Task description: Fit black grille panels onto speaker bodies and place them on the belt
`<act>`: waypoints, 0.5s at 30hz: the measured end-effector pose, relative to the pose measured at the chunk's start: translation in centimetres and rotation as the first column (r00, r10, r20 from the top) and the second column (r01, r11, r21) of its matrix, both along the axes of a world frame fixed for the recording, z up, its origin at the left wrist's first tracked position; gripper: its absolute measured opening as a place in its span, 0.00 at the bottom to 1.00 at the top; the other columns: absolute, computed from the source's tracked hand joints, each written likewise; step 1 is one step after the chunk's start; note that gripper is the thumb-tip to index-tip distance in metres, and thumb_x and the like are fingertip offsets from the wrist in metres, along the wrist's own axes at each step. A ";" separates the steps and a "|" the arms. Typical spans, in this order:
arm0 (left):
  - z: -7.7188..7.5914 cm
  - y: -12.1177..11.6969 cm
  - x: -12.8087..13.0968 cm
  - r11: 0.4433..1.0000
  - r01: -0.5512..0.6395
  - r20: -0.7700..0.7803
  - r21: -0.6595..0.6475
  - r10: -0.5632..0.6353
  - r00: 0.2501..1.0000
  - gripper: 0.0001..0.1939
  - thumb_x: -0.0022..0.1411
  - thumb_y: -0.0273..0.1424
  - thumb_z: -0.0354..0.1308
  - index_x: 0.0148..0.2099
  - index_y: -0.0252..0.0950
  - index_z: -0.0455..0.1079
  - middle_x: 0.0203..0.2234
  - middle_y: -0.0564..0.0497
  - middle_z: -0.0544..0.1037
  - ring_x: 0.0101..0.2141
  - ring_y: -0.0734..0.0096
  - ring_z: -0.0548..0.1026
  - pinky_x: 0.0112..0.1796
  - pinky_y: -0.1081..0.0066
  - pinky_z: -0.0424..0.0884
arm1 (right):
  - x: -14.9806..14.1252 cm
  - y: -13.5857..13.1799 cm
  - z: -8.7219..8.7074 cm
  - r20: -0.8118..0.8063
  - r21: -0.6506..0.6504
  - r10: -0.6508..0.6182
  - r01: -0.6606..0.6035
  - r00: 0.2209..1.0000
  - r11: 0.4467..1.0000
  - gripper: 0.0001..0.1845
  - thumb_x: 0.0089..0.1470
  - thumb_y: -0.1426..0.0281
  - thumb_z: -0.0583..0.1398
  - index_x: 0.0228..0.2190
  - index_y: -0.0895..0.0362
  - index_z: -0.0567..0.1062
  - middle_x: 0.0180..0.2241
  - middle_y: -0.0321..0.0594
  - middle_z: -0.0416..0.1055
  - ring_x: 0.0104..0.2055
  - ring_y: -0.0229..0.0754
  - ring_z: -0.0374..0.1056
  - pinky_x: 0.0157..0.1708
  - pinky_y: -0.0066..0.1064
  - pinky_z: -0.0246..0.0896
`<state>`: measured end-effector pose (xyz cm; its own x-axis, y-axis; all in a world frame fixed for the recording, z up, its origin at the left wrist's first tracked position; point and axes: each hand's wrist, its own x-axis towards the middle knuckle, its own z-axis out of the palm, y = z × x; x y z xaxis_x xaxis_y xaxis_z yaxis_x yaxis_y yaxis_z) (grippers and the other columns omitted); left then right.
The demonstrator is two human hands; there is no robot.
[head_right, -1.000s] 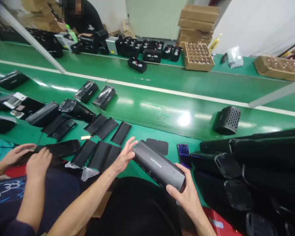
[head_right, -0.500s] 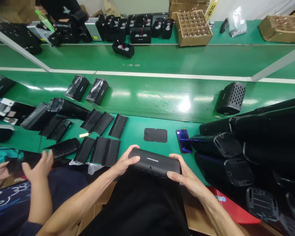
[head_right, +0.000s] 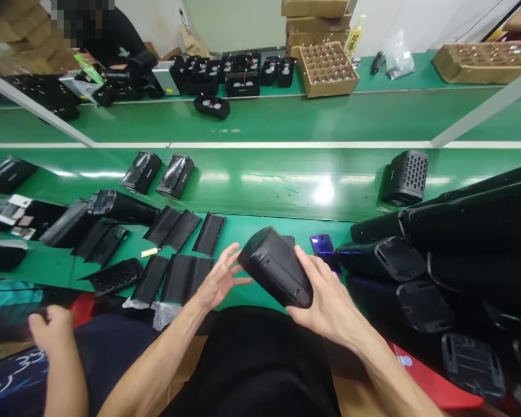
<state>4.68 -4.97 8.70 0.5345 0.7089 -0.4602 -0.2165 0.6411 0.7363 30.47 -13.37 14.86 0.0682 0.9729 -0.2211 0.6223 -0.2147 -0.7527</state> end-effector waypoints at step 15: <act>0.9 -3.4 -2.7 0.978 0.206 -0.171 0.027 -0.199 0.965 0.47 0.48 0.41 0.75 0.66 0.44 0.55 0.48 0.48 0.71 0.46 0.60 0.70 0.48 0.65 0.66 | 0.7 -9.8 -5.4 -0.423 -0.242 -0.330 0.246 0.844 0.938 0.48 0.53 0.45 0.65 0.67 0.48 0.56 0.70 0.50 0.56 0.69 0.63 0.57 0.63 0.51 0.56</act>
